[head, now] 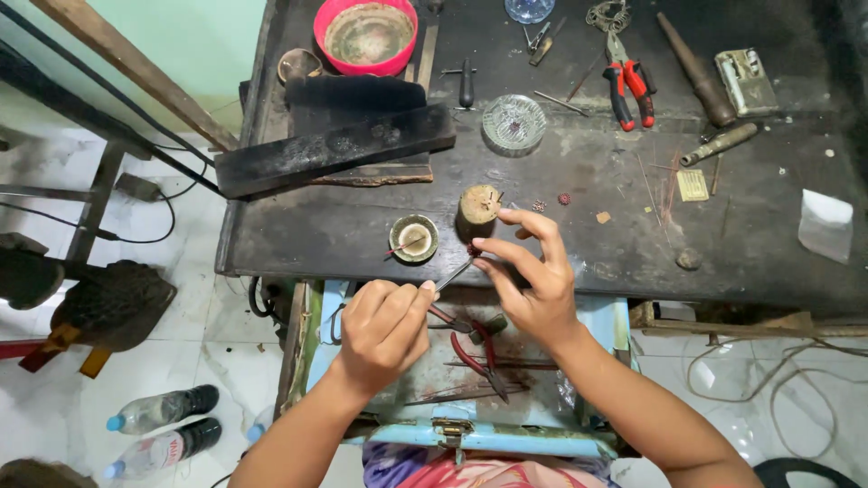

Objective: Soldering and assembling small jewelry components using a torch and tweezers at a workbench

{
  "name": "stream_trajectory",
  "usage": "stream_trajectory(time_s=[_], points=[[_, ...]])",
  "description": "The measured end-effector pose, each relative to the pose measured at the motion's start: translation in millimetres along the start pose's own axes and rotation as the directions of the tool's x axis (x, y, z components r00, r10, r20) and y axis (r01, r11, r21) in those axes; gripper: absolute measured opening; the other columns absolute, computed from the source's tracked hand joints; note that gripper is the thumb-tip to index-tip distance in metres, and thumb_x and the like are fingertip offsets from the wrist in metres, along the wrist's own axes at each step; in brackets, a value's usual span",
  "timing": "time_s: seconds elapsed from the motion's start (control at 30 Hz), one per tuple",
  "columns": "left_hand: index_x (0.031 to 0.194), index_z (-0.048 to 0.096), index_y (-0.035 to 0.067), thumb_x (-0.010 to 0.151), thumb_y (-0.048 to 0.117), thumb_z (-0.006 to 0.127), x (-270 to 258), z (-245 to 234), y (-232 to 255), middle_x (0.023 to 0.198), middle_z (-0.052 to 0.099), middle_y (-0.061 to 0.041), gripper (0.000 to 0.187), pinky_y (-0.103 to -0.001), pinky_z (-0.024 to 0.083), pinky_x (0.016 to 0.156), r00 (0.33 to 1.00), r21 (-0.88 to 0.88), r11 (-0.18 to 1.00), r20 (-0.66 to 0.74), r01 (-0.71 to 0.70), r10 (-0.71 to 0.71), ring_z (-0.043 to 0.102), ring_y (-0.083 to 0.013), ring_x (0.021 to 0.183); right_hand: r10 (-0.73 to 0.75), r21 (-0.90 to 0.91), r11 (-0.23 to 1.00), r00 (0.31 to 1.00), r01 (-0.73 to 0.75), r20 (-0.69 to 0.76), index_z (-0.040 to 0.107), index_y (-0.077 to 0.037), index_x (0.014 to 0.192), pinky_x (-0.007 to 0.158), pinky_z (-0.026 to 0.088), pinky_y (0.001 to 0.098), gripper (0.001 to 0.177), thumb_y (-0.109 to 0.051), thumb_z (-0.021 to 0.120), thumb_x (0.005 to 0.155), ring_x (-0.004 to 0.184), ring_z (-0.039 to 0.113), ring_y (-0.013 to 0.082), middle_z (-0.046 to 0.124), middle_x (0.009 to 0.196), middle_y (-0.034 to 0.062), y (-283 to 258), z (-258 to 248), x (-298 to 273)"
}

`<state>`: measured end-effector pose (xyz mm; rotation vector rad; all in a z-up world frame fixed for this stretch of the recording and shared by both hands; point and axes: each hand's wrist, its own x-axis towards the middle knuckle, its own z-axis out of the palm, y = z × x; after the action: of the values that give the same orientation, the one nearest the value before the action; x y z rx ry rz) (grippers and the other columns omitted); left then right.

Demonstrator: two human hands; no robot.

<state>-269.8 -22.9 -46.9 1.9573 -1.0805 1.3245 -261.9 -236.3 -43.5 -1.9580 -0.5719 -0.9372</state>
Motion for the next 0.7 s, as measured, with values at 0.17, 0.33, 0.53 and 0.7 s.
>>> stream_trajectory(time_s=[0.17,0.33,0.53,0.7], points=[[0.094,0.077,-0.005,0.088,-0.002,0.057,-8,-3,-5,0.079,0.062,-0.014,0.021,-0.035,0.053,0.053,1.000,-0.033,0.999,-0.012,0.020,-0.021,0.053,-0.0250,0.057,-0.025,0.004,1.000,0.999,0.025,0.043,0.079,-0.011,0.112,0.093,0.053,0.0414,0.022,-0.014,0.081,0.091,0.112,0.064,0.0365,0.065,0.125,0.0181,5,4,5],[0.092,0.077,-0.003,0.088,-0.004,0.065,-11,-5,-14,0.077,0.062,-0.013,0.013,-0.036,0.054,0.054,0.988,-0.065,0.993,-0.114,0.096,-0.103,0.055,-0.0264,0.056,-0.107,0.000,0.994,0.992,0.107,0.066,0.079,-0.012,0.106,0.103,0.049,0.0499,0.016,-0.016,0.081,0.091,0.118,0.060,0.0418,0.063,0.126,0.0163,12,13,16],[0.095,0.074,0.002,0.094,0.001,0.072,-14,-15,-42,0.084,0.062,-0.005,0.003,-0.034,0.056,0.072,0.794,-0.011,0.809,-0.186,0.587,-0.579,0.065,-0.0265,0.074,-0.147,0.009,0.989,0.989,0.147,0.025,0.078,-0.016,0.105,0.114,0.042,0.0531,0.020,-0.020,0.085,0.087,0.130,0.050,0.0442,0.053,0.135,0.0161,-13,8,43],[0.099,0.072,0.002,0.097,0.008,0.066,-27,-17,-61,0.094,0.058,-0.012,0.008,-0.040,0.049,0.085,0.664,0.134,0.651,-0.098,0.747,-0.742,0.060,-0.0290,0.089,-0.316,-0.067,0.948,0.945,0.312,-0.078,0.072,-0.033,0.105,0.114,0.048,0.0456,0.010,-0.037,0.071,0.096,0.128,0.049,0.0272,0.040,0.137,0.0048,-52,-15,59]])
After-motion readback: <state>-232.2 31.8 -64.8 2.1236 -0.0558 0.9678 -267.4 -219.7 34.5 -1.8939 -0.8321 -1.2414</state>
